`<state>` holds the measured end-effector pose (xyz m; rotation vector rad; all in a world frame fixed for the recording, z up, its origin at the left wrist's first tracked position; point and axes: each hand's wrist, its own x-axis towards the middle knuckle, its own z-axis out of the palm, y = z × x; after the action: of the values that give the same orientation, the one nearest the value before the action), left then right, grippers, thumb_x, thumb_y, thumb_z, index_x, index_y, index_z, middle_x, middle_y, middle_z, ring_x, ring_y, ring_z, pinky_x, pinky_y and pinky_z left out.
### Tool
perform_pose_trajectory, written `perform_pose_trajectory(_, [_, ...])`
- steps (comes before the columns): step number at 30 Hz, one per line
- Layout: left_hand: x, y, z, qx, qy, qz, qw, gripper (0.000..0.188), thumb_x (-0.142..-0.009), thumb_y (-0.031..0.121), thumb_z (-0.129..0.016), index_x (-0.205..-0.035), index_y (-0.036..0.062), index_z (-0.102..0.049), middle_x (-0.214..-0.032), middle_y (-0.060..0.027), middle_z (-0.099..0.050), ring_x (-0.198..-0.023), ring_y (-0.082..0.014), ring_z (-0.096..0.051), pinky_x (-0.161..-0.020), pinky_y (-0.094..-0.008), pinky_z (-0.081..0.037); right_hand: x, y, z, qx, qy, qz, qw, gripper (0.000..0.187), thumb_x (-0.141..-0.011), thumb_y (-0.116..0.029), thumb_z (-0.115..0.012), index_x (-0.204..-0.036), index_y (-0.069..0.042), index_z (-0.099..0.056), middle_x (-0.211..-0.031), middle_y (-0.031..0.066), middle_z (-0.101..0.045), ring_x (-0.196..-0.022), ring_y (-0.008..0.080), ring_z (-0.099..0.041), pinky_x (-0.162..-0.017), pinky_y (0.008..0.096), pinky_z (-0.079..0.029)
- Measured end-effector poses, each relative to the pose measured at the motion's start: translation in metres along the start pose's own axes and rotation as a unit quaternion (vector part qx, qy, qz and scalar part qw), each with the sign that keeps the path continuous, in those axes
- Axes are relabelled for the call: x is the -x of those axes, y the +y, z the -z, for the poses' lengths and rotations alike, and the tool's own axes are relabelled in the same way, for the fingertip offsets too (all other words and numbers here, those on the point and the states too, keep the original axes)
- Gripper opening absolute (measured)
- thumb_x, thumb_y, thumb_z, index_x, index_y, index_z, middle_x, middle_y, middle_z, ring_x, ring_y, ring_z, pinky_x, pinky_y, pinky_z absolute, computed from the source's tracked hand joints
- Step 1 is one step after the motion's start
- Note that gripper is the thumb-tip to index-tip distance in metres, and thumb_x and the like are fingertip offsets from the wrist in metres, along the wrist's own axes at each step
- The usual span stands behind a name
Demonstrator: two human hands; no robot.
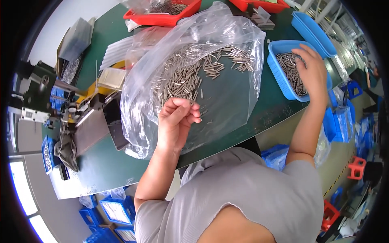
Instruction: Sorting and inspecting small cylindrical metal pins from a plastic bag into a tray at a factory workbench.
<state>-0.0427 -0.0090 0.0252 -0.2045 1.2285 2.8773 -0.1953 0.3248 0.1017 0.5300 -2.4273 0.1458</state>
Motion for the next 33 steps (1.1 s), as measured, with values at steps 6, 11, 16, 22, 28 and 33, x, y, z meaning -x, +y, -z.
perform_pose_trajectory(6, [0.001,0.0,0.005,-0.004,0.019,0.001,1.0,0.009,-0.09,0.009,-0.053,-0.089,0.0023,-0.058,-0.085,-0.0138,-0.061,-0.071,-0.0185,-0.059,-0.061,-0.028,-0.052,-0.014,-0.119,-0.032,-0.361,-0.188,0.212,0.889,0.016,-0.076,-0.005,-0.063,-0.091,-0.005,-0.06,-0.087,0.0097,-0.059,-0.075,0.0287,-0.059,-0.067,0.0344,-0.048])
perform_pose_trajectory(11, [0.0,-0.001,-0.001,0.017,0.041,0.007,0.999,0.005,-0.088,0.003,-0.052,-0.088,0.0008,-0.056,-0.083,-0.0151,-0.062,-0.068,-0.0208,-0.061,-0.06,-0.0325,-0.052,-0.015,-0.144,-0.076,-0.184,-0.271,0.262,0.908,0.02,-0.071,-0.013,-0.068,-0.087,-0.007,-0.058,-0.087,0.0103,-0.057,-0.082,0.0309,-0.06,-0.067,0.0405,-0.05])
perform_pose_trajectory(16, [0.011,0.003,0.007,0.019,0.028,-0.003,0.999,0.005,-0.088,0.002,-0.051,-0.086,0.0014,-0.056,-0.082,-0.0155,-0.062,-0.067,-0.0202,-0.061,-0.059,-0.0315,-0.053,-0.001,-0.169,-0.094,-0.224,-0.172,0.286,0.916,0.01,-0.078,-0.011,-0.05,-0.076,-0.002,-0.054,-0.075,0.0138,-0.054,-0.071,0.0321,-0.06,-0.06,0.041,-0.05])
perform_pose_trajectory(22, [0.003,-0.001,0.0,0.034,0.009,0.026,0.999,0.007,-0.088,0.003,-0.052,-0.085,0.0008,-0.057,-0.083,-0.015,-0.062,-0.068,-0.0197,-0.061,-0.06,-0.0303,-0.054,0.023,-0.184,-0.073,-0.171,-0.146,0.261,0.939,0.011,-0.072,-0.011,-0.053,-0.07,0.0,-0.056,-0.068,0.0144,-0.056,-0.059,0.0291,-0.058,-0.052,0.0412,-0.05])
perform_pose_trajectory(28, [0.004,-0.003,0.009,0.025,0.025,0.014,0.999,0.007,-0.087,0.005,-0.054,-0.093,0.0048,-0.059,-0.084,-0.0149,-0.062,-0.07,-0.0207,-0.06,-0.059,-0.0305,-0.051,0.012,-0.17,-0.076,-0.217,-0.176,0.295,0.914,0.011,-0.073,-0.01,-0.053,-0.075,0.0,-0.056,-0.072,0.0109,-0.055,-0.067,0.0282,-0.06,-0.053,0.0374,-0.05])
perform_pose_trajectory(33, [0.004,-0.006,0.011,0.026,0.023,0.016,0.999,0.004,-0.087,0.006,-0.056,-0.09,0.0037,-0.055,-0.085,-0.0136,-0.061,-0.07,-0.0184,-0.058,-0.058,-0.0245,-0.05,0.003,-0.173,-0.065,-0.643,-0.221,0.138,0.72,0.012,-0.082,-0.006,-0.057,-0.093,-0.003,-0.061,-0.088,0.0101,-0.059,-0.078,0.0246,-0.062,-0.065,0.0338,-0.05])
